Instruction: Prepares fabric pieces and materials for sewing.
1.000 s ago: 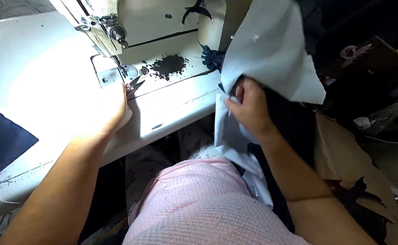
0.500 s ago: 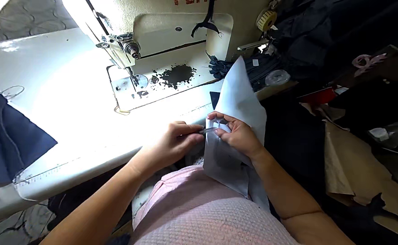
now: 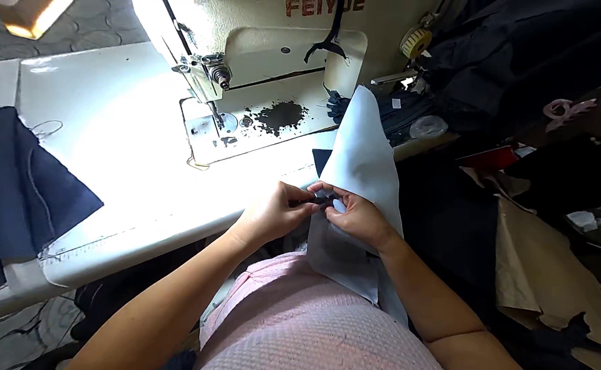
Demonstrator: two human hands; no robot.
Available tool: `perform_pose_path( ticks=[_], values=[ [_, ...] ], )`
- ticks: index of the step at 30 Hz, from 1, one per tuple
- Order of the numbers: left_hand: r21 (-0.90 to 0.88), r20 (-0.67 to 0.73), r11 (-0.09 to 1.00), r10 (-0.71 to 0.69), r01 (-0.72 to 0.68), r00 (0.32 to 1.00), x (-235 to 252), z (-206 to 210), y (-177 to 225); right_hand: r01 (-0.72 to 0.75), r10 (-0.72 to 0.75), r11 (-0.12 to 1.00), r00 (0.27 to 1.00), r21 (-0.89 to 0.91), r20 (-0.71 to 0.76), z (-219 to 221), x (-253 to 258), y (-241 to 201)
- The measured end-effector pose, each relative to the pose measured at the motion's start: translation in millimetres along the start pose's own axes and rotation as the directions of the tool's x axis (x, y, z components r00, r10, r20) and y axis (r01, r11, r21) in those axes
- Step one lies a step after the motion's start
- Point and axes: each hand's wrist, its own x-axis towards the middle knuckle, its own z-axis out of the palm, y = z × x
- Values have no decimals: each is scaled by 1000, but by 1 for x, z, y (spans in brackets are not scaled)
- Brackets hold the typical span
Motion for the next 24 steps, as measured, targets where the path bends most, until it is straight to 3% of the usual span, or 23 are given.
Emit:
perform_pose_path(
  ticks=[4,5,7,10,12,13,17,19,21,24],
  values=[
    [5,17,1000,2,-2,1000,1,0,-3,-39,42,998,998,-52,56,-14,-4,-3],
    [-10,20,1000,9,-9,1000,2,-2,-5,-30,32,995,999,-100,16,-26,-8,-5],
    [-44,-5,999,23,-24,1000,7,-5,-10,32,-69,984,976,-176,-208,-60,-20,-12],
    [-10,-97,1000,16,-18,995,26,-7,-13,176,-289,953,772,-247,-567,-116,-41,-20],
    [59,-140,996,70,-62,988,52,-3,-19,199,-313,949,673,-243,-670,-132,-52,-25],
    [125,-154,988,111,-92,982,69,-2,-22,196,-305,952,672,-235,-675,-133,-57,-27],
    [340,-179,939,126,-59,976,131,2,-18,138,-229,971,782,-198,-580,-114,-57,-22],
    [334,-175,913,304,-234,936,148,12,-17,137,-199,979,816,-152,-543,-102,-51,-19],
    [307,-71,829,509,-467,858,138,24,3,147,-156,987,853,-56,-498,-92,-44,-21],
    [306,79,693,665,-653,742,98,38,33,160,-80,955,950,249,-303,-78,-33,-31]
  ],
)
